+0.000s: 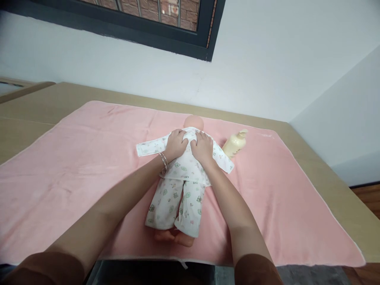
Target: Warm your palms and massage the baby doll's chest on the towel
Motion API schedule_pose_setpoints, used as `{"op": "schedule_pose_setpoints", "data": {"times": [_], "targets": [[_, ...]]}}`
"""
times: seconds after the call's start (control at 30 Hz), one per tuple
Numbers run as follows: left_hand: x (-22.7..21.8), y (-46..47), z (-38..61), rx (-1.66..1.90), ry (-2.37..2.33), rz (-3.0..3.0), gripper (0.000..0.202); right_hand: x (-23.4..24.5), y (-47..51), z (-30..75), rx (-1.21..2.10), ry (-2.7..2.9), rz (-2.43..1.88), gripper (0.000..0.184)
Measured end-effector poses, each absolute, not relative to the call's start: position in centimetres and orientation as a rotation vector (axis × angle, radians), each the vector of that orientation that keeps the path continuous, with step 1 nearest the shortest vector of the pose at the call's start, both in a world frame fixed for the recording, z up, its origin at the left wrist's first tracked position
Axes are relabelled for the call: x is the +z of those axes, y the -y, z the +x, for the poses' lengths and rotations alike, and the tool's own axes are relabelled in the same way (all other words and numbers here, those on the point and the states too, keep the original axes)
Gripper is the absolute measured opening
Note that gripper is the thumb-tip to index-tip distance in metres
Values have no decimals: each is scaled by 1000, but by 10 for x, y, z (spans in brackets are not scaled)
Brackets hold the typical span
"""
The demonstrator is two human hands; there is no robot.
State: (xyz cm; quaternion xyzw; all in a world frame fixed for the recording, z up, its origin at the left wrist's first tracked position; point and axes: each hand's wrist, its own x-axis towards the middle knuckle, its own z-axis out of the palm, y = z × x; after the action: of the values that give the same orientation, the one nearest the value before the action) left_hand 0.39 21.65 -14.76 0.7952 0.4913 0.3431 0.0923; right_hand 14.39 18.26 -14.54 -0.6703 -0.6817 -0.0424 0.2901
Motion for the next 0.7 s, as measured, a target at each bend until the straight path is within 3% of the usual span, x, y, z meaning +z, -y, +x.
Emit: {"op": "schedule_pose_setpoints", "data": {"times": [0.43, 0.7], "targets": [[-156, -221, 3, 1100, -1346, 2415, 42, -147, -181, 145, -143, 1890, -1720, 50], [-151, -215, 1, 1198, -1286, 2357, 38, -151, -177, 143, -188, 1805, -1624, 42]]}}
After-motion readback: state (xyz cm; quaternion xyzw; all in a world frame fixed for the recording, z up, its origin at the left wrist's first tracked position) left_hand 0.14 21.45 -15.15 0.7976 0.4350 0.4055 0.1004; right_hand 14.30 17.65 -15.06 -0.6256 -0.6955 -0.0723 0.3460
